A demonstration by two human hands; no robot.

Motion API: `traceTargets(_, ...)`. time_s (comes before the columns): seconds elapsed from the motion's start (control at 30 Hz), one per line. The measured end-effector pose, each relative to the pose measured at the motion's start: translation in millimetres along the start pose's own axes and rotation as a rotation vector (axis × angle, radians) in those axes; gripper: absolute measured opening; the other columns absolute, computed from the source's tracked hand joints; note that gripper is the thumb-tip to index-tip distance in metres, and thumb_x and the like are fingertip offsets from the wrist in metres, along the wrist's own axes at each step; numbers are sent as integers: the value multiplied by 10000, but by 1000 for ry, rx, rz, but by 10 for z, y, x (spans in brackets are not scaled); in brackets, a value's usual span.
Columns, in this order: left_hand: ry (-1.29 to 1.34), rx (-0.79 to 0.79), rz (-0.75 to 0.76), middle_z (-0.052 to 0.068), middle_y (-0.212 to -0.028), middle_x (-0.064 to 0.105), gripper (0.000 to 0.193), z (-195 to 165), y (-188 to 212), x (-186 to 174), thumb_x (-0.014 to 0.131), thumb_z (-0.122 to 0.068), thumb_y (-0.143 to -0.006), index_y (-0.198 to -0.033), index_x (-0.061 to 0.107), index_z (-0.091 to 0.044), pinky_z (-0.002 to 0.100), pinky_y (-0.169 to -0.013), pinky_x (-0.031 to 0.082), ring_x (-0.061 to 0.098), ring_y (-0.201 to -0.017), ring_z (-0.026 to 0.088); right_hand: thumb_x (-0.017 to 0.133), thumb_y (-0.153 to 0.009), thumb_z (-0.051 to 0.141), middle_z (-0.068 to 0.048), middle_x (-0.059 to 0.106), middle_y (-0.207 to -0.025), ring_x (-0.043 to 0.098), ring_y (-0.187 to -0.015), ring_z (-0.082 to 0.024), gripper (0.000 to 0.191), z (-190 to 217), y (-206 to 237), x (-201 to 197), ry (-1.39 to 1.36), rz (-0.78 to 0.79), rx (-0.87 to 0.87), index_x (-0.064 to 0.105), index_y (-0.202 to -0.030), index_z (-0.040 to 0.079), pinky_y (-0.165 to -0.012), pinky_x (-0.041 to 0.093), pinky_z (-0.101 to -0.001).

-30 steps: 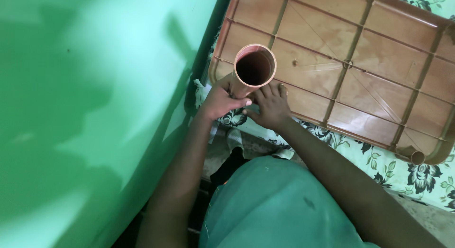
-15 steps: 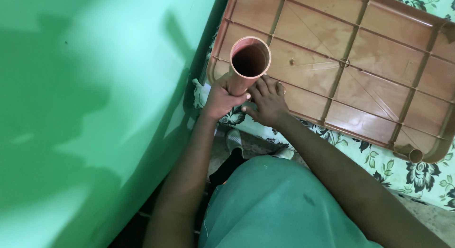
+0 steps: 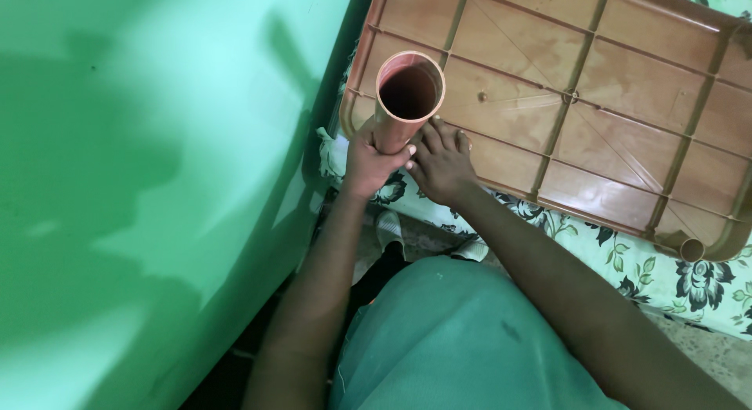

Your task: The person attaches tubular plastic legs to the underside of a plastic table top, pressing each leg onto its mounting socket by hand and setting spare legs beside the table on a floral cloth. The person works one leg at a time, pressing the tubes firmly into place.

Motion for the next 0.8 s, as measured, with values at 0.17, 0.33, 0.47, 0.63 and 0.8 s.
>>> traceTargets(0.17, -8, -34, -56, 57, -1050, 704, 422, -41, 35, 70, 784, 49, -820, -1205, 616, 6, 266, -665, 584, 680, -868, 98, 457, -1016, 476, -164, 184, -1664, 59, -1561, -366, 611, -37, -28, 28, -55, 55, 46, 415, -1504, 110, -1160, 110, -704)
traceTargets(0.33, -76, 4, -108, 71, -1026, 712, 387, -36, 65, 97, 809, 58, -847, -1185, 622, 16, 263, -672, 579, 679, -838, 96, 464, -1007, 497, -154, 206, -1655, 67, -1567, -352, 650, -55, -29, 51, -42, 63, 56, 411, -1512, 91, -1184, 109, -686)
traceTargets(0.47, -71, -11, -63, 49, -1068, 700, 461, -47, 41, 104, 827, 40, -827, -1237, 620, -6, 264, -709, 575, 666, -896, 95, 473, -997, 496, -159, 207, -1656, 65, -1559, -354, 660, -70, -37, 41, -61, 48, 59, 401, -1516, 94, -1168, 108, -686)
traceTargets(0.63, -185, 16, 153, 51, -1206, 693, 608, -250, -3, 64, 884, 15, -775, -1307, 593, -17, 307, -971, 557, 648, -1116, 130, 497, -957, 508, -126, 223, -1639, 65, -1555, -336, 677, -102, -39, 82, -88, 81, 91, 392, -1538, 178, -1171, 97, -681)
traceTargets(0.8, -74, -129, 226, -55, -1246, 641, 1028, -240, -147, -35, 923, -102, -594, -1467, 385, -167, 258, -942, 562, 632, -1143, 56, 486, -1009, 508, -118, 254, -1638, 77, -1573, -329, 632, -159, -30, 104, -133, 56, 68, 398, -1539, 176, -1192, 92, -682)
Point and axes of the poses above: each hand's wrist, its own y-axis away from the middle knuckle, its own x-axis out of the palm, z = x × y, the point moved 6 cm from there along -y, towards the middle knuckle
